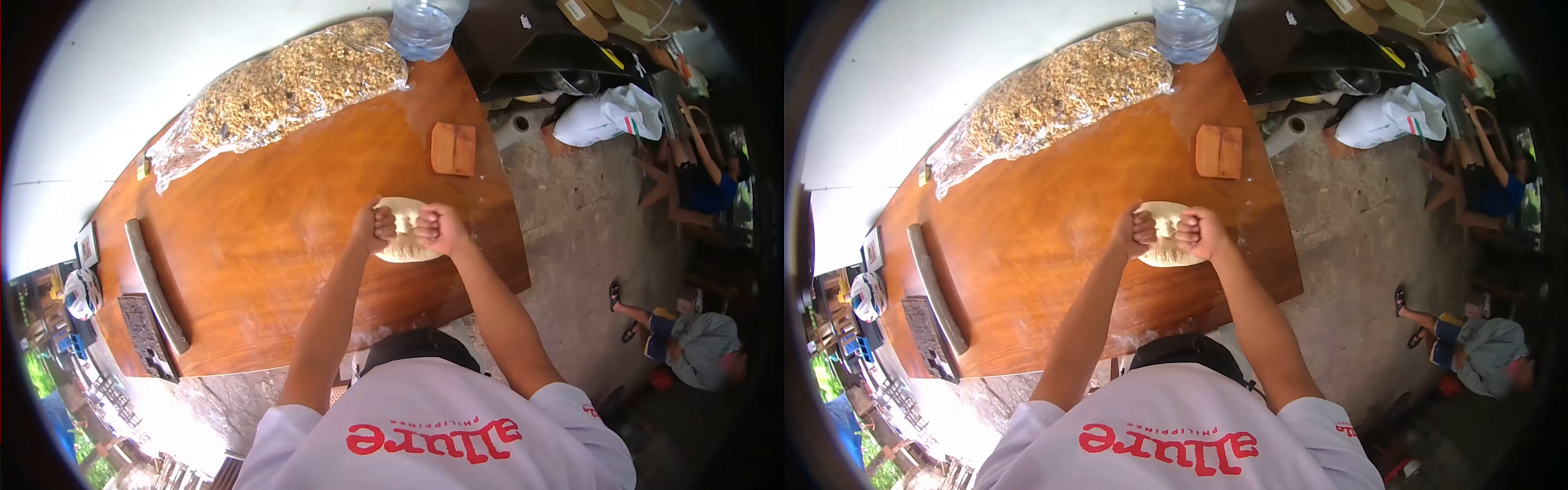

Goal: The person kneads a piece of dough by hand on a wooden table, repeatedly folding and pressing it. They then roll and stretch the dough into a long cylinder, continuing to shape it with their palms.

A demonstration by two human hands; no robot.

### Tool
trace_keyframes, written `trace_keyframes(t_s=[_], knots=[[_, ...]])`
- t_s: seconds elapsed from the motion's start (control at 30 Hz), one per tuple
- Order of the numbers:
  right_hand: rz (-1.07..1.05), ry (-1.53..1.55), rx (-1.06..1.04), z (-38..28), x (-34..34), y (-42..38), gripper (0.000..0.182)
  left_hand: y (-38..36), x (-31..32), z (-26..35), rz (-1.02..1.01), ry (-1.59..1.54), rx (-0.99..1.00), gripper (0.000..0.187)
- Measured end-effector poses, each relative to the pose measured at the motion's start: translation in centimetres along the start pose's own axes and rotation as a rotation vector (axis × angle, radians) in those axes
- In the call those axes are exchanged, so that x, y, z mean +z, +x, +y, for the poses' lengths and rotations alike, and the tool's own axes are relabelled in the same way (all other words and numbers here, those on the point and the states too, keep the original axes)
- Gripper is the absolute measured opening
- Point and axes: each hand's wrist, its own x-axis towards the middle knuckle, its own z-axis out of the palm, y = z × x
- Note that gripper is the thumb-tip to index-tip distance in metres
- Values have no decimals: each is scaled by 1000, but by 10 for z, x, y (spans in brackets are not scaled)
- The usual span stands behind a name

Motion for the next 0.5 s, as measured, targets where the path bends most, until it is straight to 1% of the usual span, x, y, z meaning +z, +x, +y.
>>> trace_keyframes(t_s=[0.03, 0.07, 0.1, 0.13, 0.17, 0.2, 0.23, 0.27, 0.3, 0.33, 0.37, 0.4, 0.43, 0.47, 0.5], knots=[[22, 156, -113, -2, 7, -16, 39, -12, 12, -1, 4, 5, 0, 58], [47, 316, -222, 2, 7, -23, 39, -17, 17, -2, 39, 219, 136, 59], [49, 324, -219, 7, 7, -25, 39, -19, 22, -4, 73, 431, 268, 61], [182, 226, -238, 16, 1, -23, 39, -12, 19, -6, -4, 397, 196, 63], [314, 127, -260, 22, -7, -20, 39, -4, 20, -18, -1, 399, 189, 63], [400, -39, -214, 30, -15, -16, 34, 8, 25, -35, 188, 666, 166, 65], [412, -26, -219, 37, -5, -14, 34, 18, 25, -47, 375, 933, 137, 67], [521, -138, -249, 44, 13, -10, 33, 30, 19, -53, 365, 1140, 224, 76], [560, -320, -252, 46, -4, 0, 31, 43, 12, -60, 358, 1136, 206, 76], [606, -507, -248, 50, -25, 12, 31, 56, 3, -65, 423, 1345, 362, 79], [657, -687, -241, 50, -37, 21, 32, 54, 9, -67, 487, 1551, 518, 83], [650, -985, -214, 48, -49, 27, 35, 53, 14, -61, 497, 1539, 347, 86], [626, -1281, -193, 39, -50, 31, 45, 51, 19, -58, 501, 1542, 331, 86], [588, -1303, -132, 24, -40, 27, 46, 51, 23, -55, 519, 1555, 348, 85], [588, -1299, -130, 10, -29, 24, 46, 52, 28, -53, 536, 1565, 371, 83]])
